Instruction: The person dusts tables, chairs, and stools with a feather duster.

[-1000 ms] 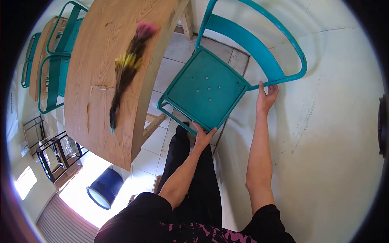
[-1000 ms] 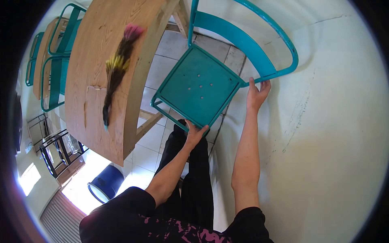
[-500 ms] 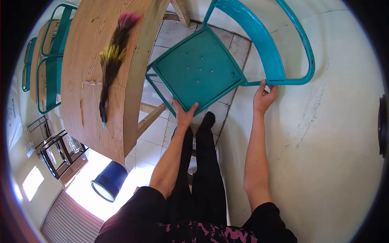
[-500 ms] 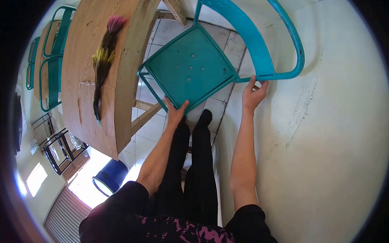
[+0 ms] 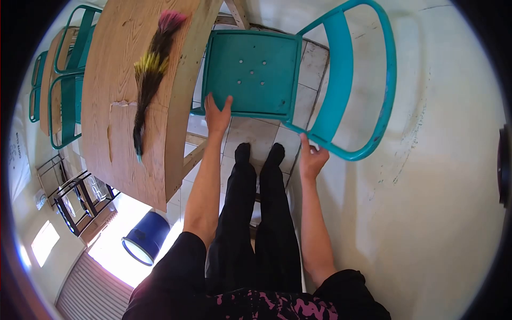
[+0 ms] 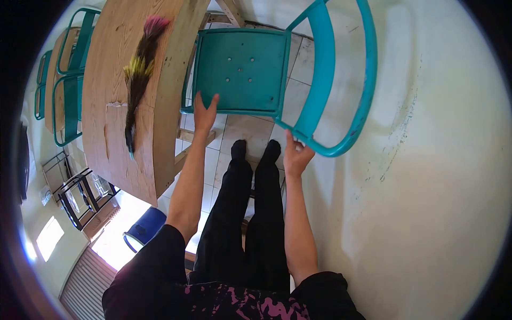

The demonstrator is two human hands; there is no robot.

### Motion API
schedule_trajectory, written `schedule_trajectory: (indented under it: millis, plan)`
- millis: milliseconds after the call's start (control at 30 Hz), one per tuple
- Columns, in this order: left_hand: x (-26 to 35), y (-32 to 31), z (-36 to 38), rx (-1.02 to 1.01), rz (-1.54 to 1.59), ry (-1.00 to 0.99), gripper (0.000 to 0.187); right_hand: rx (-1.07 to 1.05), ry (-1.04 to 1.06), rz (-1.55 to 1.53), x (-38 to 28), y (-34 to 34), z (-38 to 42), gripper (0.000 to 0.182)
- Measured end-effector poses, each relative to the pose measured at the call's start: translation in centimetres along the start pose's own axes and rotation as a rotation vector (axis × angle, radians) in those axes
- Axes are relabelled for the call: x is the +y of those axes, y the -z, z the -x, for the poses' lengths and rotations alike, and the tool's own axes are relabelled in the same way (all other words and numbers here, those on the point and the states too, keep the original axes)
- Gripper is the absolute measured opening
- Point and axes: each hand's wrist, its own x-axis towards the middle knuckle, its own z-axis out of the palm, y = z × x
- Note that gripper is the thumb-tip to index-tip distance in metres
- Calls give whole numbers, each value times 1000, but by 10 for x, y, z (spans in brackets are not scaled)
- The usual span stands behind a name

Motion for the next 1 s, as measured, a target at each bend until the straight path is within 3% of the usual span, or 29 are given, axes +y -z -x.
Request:
schedule_trajectory:
  millis: [33,100,133,233,267,333,400,500,567,600,667,767,900,1000]
  plan:
    - [0,4,14,-23,82,-14,90,-1,2,-2,4,4,7,37]
    - [-2,3,43,-38,122,-20,80,-243,67,-59,2,15,16,27]
    - [-6,-1,60,-74,189,23,80,-448,-52,156,-12,37,16,25]
    - [-30,-37,109,-107,291,133,78,-555,-110,175,11,66,1,23]
    - [-16,-33,128,-277,457,299,76,-560,14,88,8,75,-12,31]
    - [25,-25,165,-526,763,540,73,-274,-275,-255,-71,65,-32,42]
    - [68,-20,196,-664,1024,664,72,-225,-301,-329,-120,66,-65,56]
    - [132,-15,220,-838,1354,751,71,-419,-187,-445,-196,57,-95,63]
    - [165,-9,228,-841,1456,751,63,-420,-171,-388,-227,43,-102,58]
    - [173,-14,231,-731,1472,815,54,-434,-60,-304,-233,35,-100,52]
    - [179,-25,225,-517,1555,941,29,-369,-95,-235,-244,32,-90,46]
    - [172,-20,221,-553,1554,964,24,-356,-68,-247,-247,28,-80,43]
    - [179,-3,220,-395,1464,1016,32,-348,-101,-320,-242,21,-70,41]
    - [164,7,217,-386,1459,1004,38,-357,-110,-352,-243,13,-53,40]
